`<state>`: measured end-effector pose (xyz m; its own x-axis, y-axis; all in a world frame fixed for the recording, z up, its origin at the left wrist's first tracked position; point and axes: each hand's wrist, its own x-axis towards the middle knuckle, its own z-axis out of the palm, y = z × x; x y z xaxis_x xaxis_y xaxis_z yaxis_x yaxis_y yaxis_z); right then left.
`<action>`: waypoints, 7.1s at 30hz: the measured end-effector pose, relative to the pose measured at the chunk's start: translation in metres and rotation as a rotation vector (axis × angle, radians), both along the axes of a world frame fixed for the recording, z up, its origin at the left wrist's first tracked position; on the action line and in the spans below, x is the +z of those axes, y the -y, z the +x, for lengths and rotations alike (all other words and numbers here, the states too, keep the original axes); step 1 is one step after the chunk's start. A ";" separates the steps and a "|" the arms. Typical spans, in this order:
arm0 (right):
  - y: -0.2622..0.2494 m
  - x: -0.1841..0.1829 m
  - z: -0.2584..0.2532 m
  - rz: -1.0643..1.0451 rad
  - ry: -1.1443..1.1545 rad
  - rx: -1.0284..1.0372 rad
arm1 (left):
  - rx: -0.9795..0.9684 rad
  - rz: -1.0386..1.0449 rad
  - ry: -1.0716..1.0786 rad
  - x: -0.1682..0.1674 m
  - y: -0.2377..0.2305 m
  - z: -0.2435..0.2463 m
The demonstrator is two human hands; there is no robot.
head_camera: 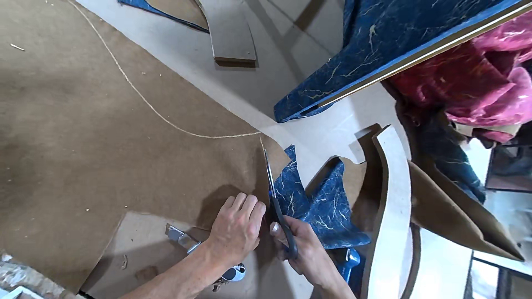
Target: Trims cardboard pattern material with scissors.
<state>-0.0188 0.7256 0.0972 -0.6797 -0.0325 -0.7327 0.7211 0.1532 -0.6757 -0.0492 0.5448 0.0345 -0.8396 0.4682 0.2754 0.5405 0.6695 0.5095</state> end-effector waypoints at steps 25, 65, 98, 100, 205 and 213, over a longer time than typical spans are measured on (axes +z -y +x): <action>0.001 0.000 -0.027 0.028 -0.048 0.032 | 0.012 0.018 -0.020 -0.001 0.000 0.001; -0.102 0.081 -0.136 0.214 -0.079 0.662 | 0.232 -0.159 0.111 0.008 -0.028 -0.054; -0.114 0.061 -0.159 0.256 0.061 0.938 | 0.377 -0.083 0.035 0.011 0.002 -0.044; -0.116 0.072 -0.148 0.243 0.114 1.003 | 0.286 -0.110 0.069 0.020 0.018 -0.019; -0.052 0.075 -0.160 0.209 0.361 1.178 | 0.172 0.136 -0.132 0.039 0.016 0.027; -0.052 0.065 -0.157 0.159 0.301 1.194 | 0.174 0.134 -0.134 0.042 0.018 0.027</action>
<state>-0.1757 0.7775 0.1622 -0.0897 -0.4122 -0.9067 0.1969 0.8850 -0.4219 -0.0220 0.5271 0.0761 -0.8562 0.2711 0.4399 0.4915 0.6897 0.5317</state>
